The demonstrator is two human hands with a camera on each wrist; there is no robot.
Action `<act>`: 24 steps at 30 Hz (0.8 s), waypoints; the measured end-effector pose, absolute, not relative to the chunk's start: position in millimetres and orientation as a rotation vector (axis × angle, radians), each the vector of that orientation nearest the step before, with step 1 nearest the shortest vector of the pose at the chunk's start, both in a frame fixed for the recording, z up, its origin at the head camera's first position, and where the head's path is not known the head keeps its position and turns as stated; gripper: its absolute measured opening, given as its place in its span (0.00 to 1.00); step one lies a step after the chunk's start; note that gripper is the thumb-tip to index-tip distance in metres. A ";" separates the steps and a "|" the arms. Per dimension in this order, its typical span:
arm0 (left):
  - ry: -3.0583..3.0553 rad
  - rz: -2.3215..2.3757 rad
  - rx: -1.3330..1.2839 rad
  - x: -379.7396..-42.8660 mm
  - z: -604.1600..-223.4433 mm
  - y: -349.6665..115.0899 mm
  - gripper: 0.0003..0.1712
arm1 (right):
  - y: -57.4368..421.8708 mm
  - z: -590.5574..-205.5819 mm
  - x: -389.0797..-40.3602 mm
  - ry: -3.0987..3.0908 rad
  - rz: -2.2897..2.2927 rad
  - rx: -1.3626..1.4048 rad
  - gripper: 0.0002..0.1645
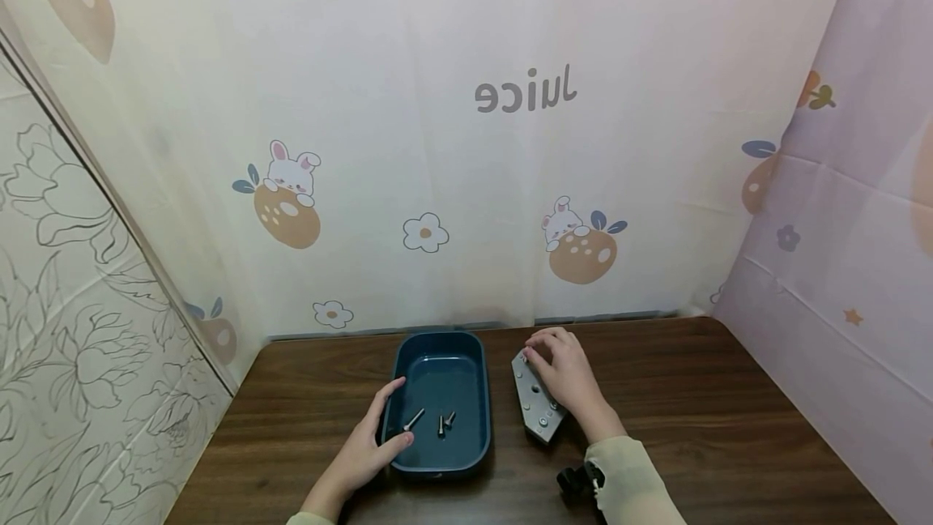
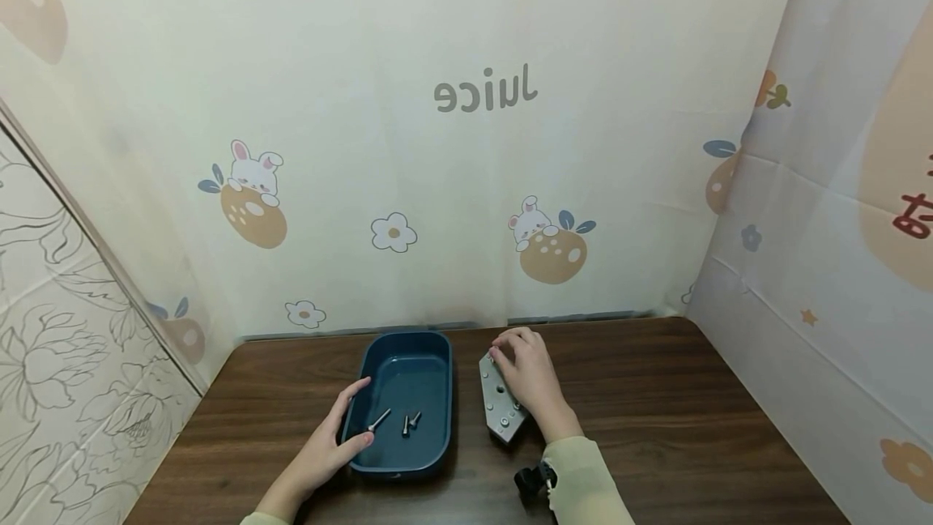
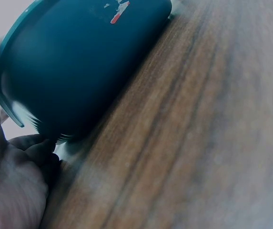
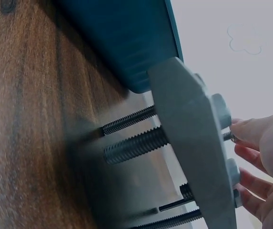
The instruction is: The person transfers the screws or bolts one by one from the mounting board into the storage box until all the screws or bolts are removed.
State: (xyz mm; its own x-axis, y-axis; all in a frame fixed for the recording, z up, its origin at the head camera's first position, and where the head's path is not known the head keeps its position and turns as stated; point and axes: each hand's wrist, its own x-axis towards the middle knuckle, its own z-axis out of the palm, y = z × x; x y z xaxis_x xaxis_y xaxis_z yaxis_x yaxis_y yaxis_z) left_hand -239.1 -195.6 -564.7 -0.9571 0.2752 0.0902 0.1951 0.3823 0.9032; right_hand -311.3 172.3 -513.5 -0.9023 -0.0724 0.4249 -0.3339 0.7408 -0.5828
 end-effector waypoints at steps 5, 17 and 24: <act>2.561 1.648 0.453 -239.1 -564.9 -195.6 0.45 | 172.2 -511.3 -310.7 -2.559 0.953 0.326 0.07; 2.546 1.638 0.499 -238.8 -564.2 -197.1 0.45 | 168.5 -503.4 -308.2 -2.521 0.971 0.347 0.07; 2.563 1.646 0.473 -237.9 -562.9 -195.6 0.46 | 162.3 -499.9 -304.5 -2.484 0.982 0.391 0.05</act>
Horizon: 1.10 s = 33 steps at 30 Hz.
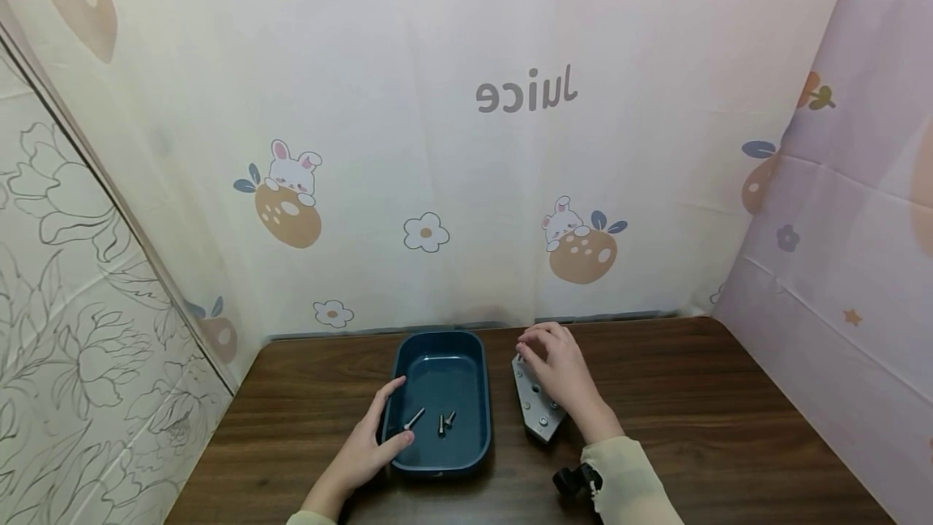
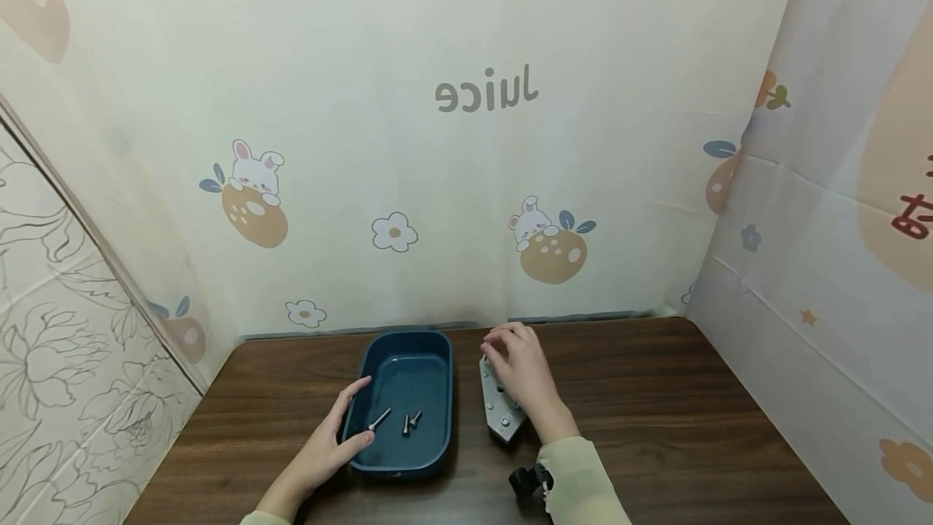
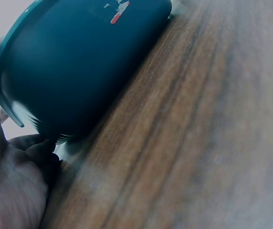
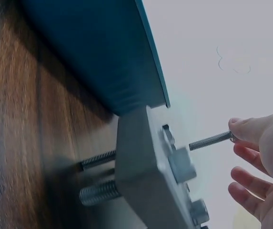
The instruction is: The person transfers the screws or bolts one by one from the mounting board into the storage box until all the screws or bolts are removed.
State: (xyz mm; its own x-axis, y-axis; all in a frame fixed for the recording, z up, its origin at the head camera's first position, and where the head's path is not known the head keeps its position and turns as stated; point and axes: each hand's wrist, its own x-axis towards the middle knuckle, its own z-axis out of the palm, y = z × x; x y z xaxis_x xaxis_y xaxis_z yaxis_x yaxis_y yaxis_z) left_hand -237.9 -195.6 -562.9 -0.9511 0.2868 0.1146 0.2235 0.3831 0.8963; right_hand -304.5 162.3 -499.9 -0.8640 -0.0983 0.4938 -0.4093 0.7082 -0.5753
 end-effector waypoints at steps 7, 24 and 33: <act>2.553 1.643 0.446 -238.4 -562.7 -195.1 0.46 | 153.6 -495.7 -299.5 -2.501 1.036 0.399 0.06; 2.556 1.618 0.420 -238.6 -563.3 -195.8 0.46 | 134.3 -496.2 -293.7 -2.425 1.019 0.500 0.04; 2.550 1.639 0.438 -237.8 -562.2 -195.7 0.45 | 125.2 -498.3 -291.0 -2.381 1.038 0.524 0.04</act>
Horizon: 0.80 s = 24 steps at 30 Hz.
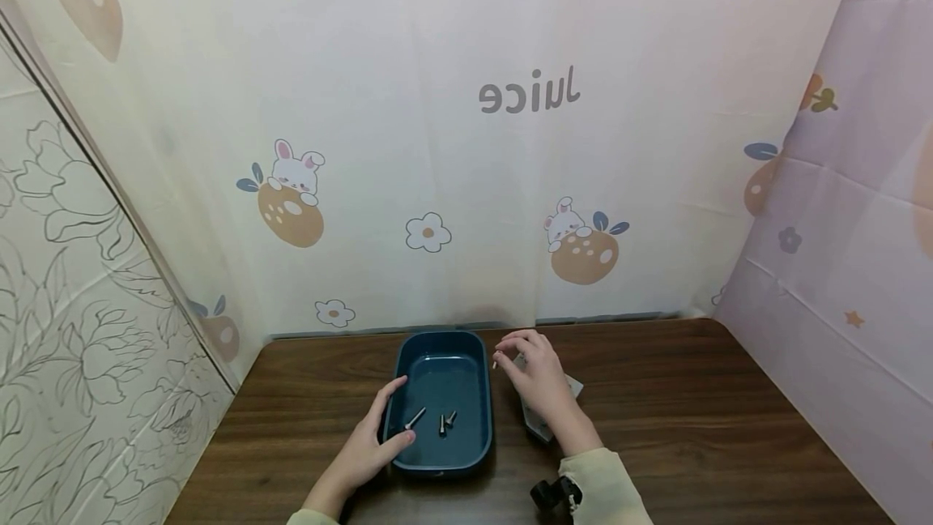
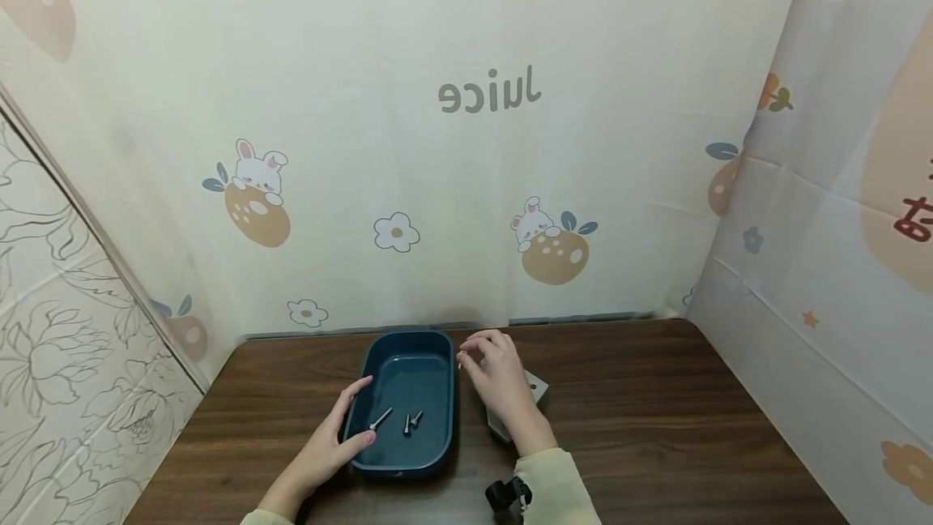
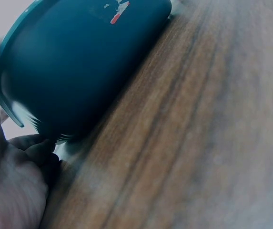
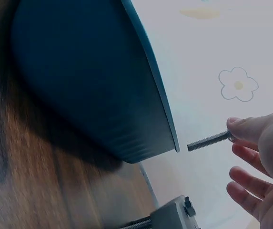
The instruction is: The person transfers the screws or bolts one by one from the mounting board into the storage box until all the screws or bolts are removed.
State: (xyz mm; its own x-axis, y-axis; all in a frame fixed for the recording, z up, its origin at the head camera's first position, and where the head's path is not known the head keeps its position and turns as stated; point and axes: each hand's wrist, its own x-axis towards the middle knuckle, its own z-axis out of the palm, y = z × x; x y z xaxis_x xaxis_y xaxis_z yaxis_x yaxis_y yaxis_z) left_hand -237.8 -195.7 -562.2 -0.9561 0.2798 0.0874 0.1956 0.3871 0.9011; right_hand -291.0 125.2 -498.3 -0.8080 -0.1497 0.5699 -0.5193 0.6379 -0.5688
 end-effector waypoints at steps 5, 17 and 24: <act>2.556 1.654 0.459 -237.7 -562.5 -196.1 0.46 | 117.2 -499.1 -287.3 -2.411 1.084 0.477 0.04; 2.522 1.657 0.429 -237.1 -561.9 -197.1 0.46 | 104.2 -497.7 -279.7 -2.479 1.127 0.453 0.04; 2.532 1.640 0.415 -238.1 -562.8 -196.7 0.46 | 100.6 -498.3 -277.7 -2.492 1.144 0.481 0.06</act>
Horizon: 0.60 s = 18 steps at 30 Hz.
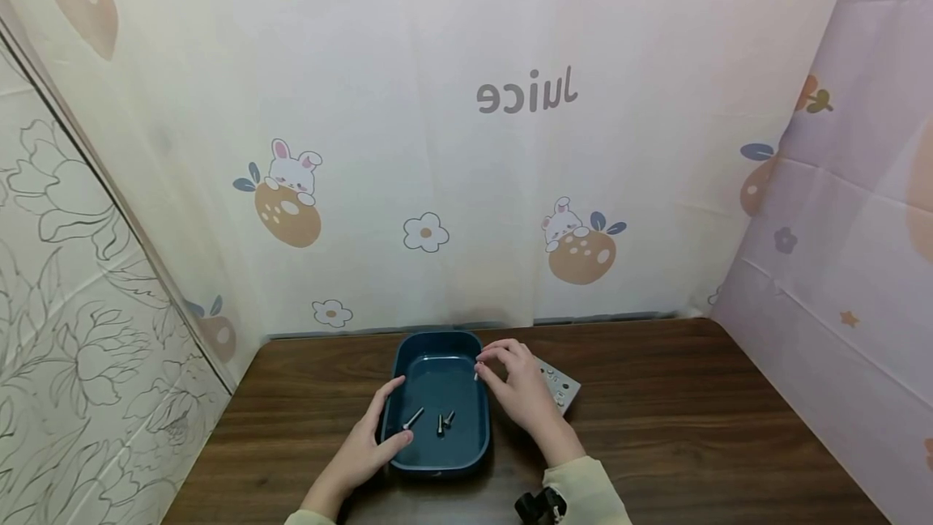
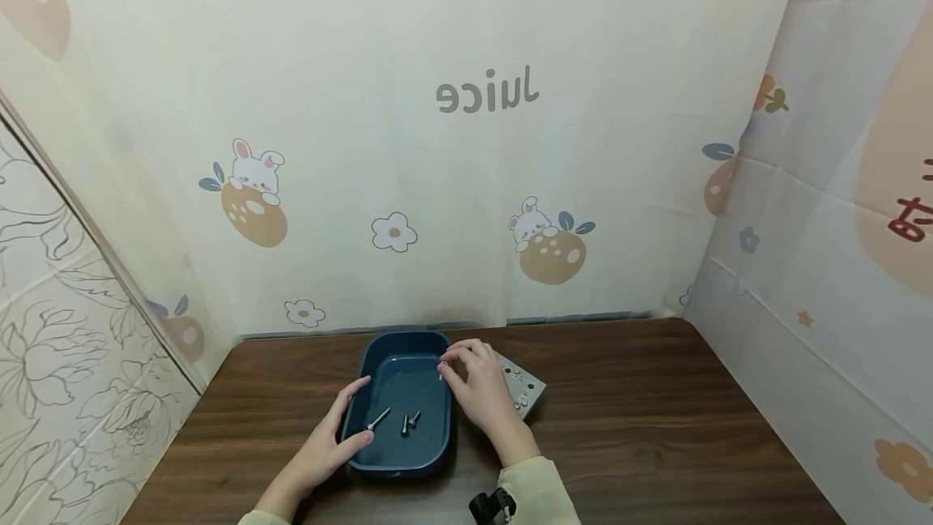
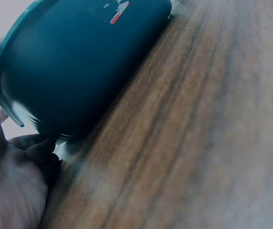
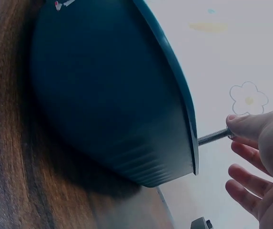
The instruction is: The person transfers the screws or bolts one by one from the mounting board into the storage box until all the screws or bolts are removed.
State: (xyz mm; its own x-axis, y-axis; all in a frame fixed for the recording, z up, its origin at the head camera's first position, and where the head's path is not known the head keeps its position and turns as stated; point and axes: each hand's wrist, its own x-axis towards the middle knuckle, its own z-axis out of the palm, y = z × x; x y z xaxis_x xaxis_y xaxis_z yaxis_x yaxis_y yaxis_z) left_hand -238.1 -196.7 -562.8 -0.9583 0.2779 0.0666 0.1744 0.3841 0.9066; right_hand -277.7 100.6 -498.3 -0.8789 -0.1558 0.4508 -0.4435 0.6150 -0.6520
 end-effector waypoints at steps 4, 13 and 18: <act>2.528 1.648 0.435 -238.4 -562.7 -197.0 0.46 | 98.9 -499.4 -276.5 -2.483 1.140 0.504 0.05; 2.531 1.643 0.411 -237.5 -562.0 -196.7 0.46 | 94.7 -498.8 -273.6 -2.473 1.119 0.547 0.05; 2.540 1.630 0.409 -237.3 -561.9 -196.6 0.46 | 92.1 -498.4 -272.3 -2.475 1.122 0.545 0.05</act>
State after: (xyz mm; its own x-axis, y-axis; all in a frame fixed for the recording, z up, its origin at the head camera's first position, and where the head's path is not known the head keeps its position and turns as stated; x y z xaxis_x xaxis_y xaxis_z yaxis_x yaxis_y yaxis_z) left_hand -237.3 -196.6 -561.9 -0.9595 0.2743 0.0639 0.1723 0.3924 0.9035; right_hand -272.3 92.1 -498.4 -0.8574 -0.1931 0.4771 -0.4861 0.6085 -0.6273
